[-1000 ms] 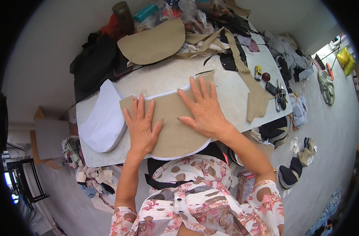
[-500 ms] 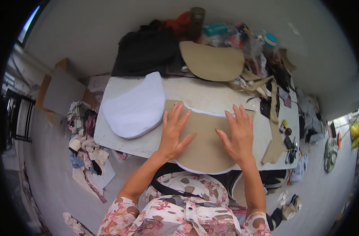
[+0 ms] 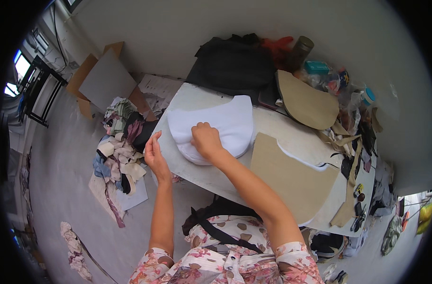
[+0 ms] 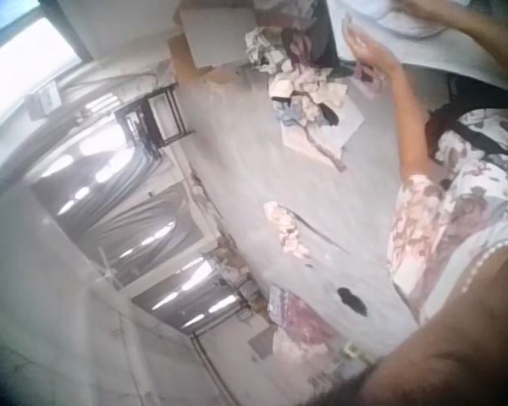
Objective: The person repeatedly picks up white and beige fabric pieces from a table, aligns them, and stacks them into a single pile. The person handles the pieces one at a time, smoothing and repositioning them as needed.
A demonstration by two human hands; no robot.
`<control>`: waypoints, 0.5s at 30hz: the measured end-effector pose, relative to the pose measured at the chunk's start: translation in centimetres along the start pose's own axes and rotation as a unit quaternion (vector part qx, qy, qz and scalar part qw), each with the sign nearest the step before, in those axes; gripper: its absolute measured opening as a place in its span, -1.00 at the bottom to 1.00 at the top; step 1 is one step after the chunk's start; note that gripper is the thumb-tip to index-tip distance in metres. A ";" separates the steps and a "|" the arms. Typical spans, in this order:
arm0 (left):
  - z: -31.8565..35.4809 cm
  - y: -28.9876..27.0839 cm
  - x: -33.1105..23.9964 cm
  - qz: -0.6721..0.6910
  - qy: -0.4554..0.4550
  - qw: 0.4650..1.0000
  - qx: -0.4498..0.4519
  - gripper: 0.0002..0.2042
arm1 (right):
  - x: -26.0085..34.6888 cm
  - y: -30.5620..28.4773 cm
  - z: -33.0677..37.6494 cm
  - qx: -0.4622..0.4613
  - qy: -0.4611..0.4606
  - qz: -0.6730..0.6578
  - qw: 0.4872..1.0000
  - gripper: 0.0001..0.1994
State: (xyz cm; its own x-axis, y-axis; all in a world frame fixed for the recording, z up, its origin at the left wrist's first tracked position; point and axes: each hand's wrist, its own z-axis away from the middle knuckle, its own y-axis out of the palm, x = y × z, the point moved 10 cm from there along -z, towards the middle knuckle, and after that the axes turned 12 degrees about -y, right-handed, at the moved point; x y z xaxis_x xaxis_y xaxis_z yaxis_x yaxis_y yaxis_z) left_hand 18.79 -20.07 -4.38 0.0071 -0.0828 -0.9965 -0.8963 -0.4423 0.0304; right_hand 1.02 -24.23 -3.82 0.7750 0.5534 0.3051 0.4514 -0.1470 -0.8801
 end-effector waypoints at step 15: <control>-1.4 6.1 3.0 -0.423 0.144 0.891 0.087 -0.56 | -3.0 -1.3 -0.1 -0.003 0.055 -0.097 0.994 -0.81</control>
State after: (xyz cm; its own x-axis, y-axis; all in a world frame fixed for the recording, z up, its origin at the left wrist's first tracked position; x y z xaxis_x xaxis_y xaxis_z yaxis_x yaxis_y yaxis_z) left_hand 13.93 -24.23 -7.06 0.8027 -0.0217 -0.5960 -0.5717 -0.3127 -0.7585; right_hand -1.86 -25.83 -3.55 0.7166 0.4789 0.5071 0.5993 -0.0507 -0.7989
